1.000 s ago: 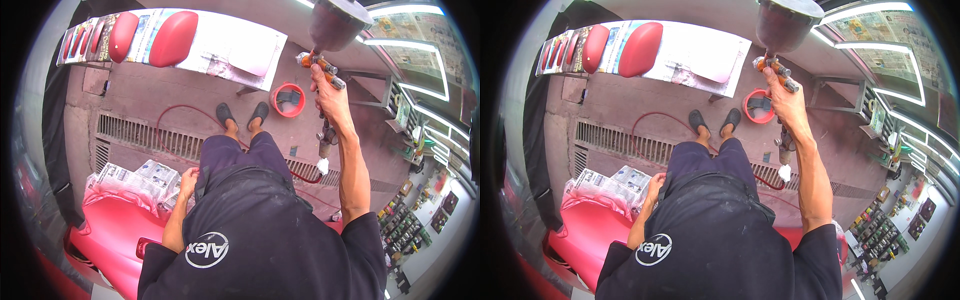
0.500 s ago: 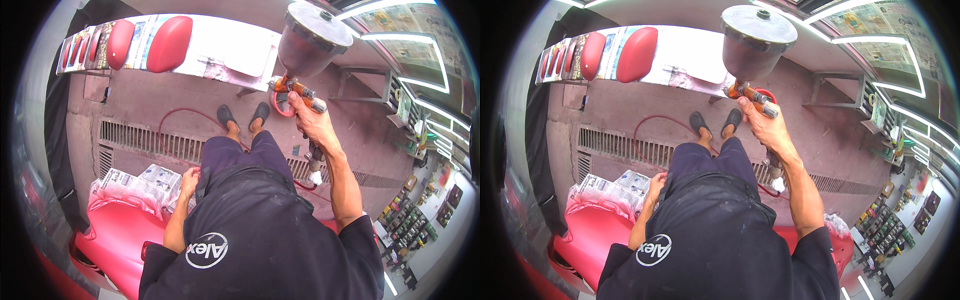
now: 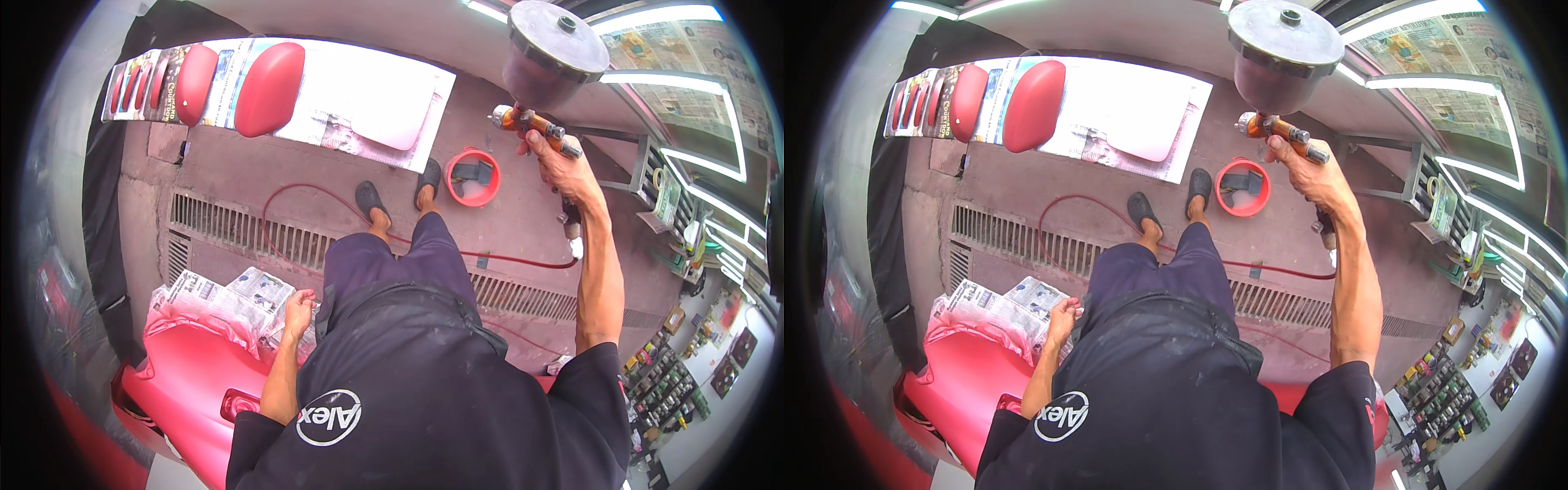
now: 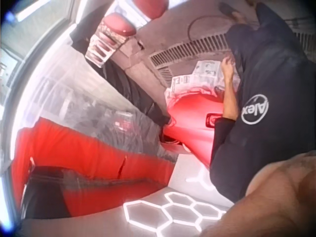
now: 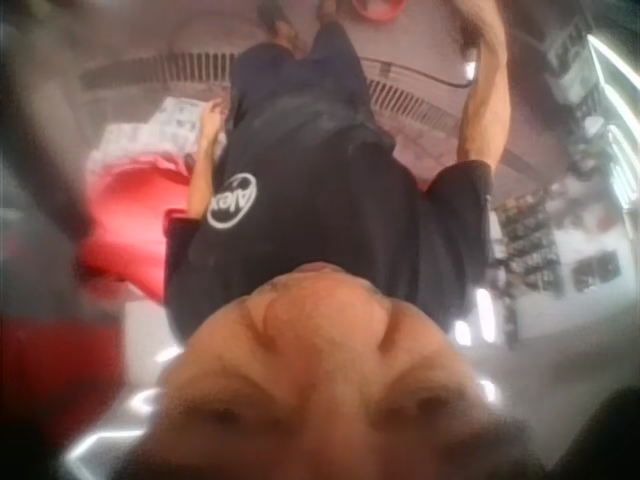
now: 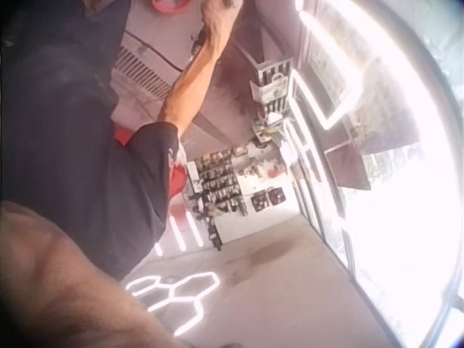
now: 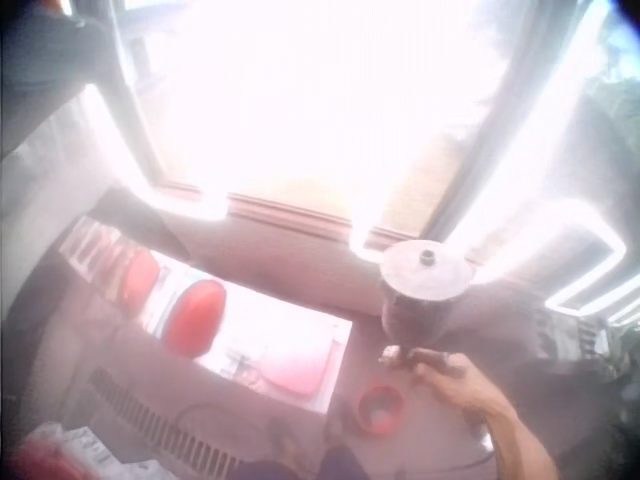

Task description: The person uses a spray gun to apply pink paint to several small car parts and the rear of a pink car. They handle each part individually, spray it, and place it on a newspaper-covered table before moving to the next item.

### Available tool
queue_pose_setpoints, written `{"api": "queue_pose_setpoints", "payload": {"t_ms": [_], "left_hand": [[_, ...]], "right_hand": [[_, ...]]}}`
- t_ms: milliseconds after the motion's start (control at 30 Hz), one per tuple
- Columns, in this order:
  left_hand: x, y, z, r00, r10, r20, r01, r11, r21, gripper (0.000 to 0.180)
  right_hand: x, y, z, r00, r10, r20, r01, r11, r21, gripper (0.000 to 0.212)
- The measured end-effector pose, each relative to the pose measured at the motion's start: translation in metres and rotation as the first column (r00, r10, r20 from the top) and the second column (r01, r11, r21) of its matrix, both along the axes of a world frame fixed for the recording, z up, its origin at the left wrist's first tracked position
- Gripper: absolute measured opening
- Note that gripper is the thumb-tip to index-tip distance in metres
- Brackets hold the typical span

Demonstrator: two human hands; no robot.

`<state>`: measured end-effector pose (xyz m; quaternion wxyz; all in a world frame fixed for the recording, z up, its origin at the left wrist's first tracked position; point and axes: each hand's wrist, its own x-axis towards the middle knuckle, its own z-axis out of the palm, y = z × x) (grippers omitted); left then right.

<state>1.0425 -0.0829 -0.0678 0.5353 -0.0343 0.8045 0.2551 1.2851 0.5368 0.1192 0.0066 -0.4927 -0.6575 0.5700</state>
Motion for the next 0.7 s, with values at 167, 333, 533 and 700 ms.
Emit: {"api": "queue_pose_setpoints", "payload": {"t_ms": [167,333,533,700], "left_hand": [[0.041,0.026,0.026,0.999,0.053,0.003,-0.052,0.997,-0.063,0.039],[0.104,0.054,0.048,0.983,0.183,0.003,-0.183,0.982,-0.047,0.038],[0.15,0.098,0.087,0.917,0.379,0.121,-0.37,0.924,-0.09,0.033],[0.176,0.09,0.092,0.881,0.469,0.069,-0.471,0.882,0.027,0.031]], "right_hand": [[-0.01,0.094,-0.02,0.97,0.241,0.003,-0.241,0.97,-0.027,0.056],[-0.042,0.165,-0.046,0.923,0.384,0.004,-0.384,0.923,-0.02,0.058],[-0.083,0.207,-0.058,0.832,0.554,0.024,-0.553,0.833,-0.016,0.059],[-0.123,0.222,-0.086,0.744,0.668,-0.031,-0.667,0.744,0.026,0.058]]}}
